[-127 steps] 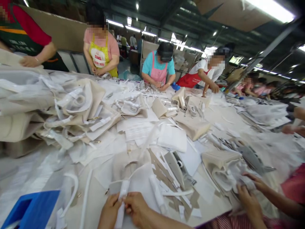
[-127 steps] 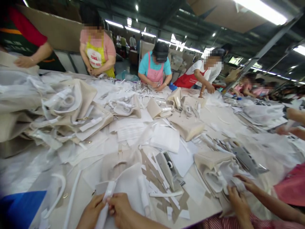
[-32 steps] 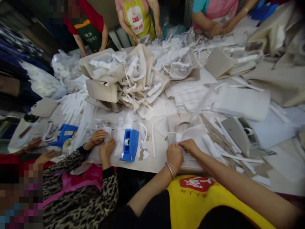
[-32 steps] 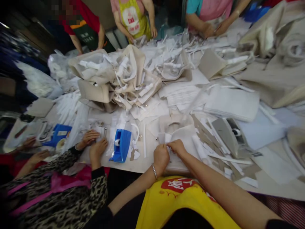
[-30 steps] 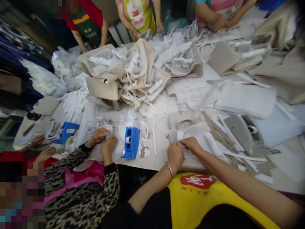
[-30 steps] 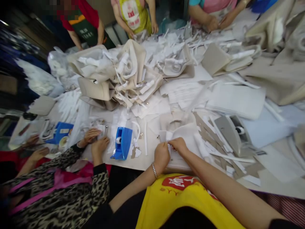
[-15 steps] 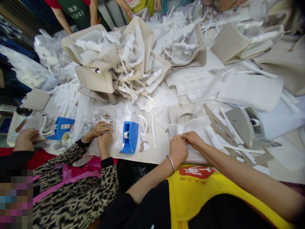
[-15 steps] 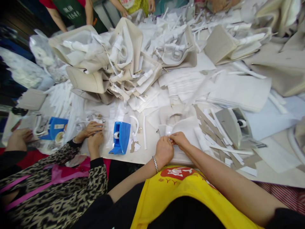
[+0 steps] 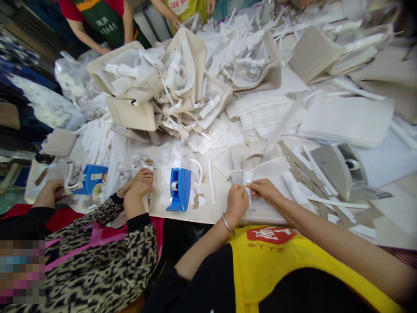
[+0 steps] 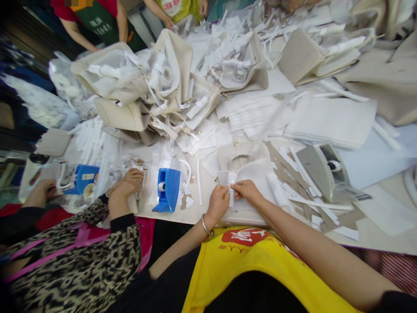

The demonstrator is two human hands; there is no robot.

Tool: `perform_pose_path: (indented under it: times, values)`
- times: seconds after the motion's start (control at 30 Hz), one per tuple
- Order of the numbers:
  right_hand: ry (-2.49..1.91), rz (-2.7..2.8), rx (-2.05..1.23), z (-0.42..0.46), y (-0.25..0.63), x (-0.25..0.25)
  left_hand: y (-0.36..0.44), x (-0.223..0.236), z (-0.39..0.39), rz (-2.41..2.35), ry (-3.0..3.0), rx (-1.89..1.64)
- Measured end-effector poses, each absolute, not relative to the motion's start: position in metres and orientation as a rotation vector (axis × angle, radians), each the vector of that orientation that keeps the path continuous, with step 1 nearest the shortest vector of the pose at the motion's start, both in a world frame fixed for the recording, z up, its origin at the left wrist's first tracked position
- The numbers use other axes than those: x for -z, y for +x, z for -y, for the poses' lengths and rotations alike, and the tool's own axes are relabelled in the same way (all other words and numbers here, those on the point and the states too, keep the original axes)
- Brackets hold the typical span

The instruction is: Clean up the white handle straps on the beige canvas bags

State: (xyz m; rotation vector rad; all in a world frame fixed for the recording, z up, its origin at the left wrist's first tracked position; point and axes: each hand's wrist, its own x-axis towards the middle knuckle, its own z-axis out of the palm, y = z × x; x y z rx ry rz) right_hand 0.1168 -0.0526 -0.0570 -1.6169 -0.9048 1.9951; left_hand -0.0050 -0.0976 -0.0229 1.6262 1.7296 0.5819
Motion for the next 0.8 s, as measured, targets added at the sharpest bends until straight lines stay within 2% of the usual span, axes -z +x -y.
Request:
perform_pose_path:
  times: [0.1, 0.2, 0.4, 0.8]
  values:
    - [-1.644, 0.925, -1.944, 0.054, 0.115, 0.056, -0.018, 0.035, 0.086, -1.599, 1.026, -0.758]
    - [-1.636, 0.898, -1.916, 0.056, 0.114, 0.055, -0.028, 0.047, 0.077, -1.395, 0.71, -0.705]
    - [-1.549, 0.84, -1.89, 0.06, 0.113, 0.053, -0.032, 0.055, 0.071, -1.268, 0.687, -0.561]
    - [-1.628, 0.76, -1.896, 0.061, 0.108, 0.054, -0.022, 0.051, 0.073, -1.357, 0.718, -0.587]
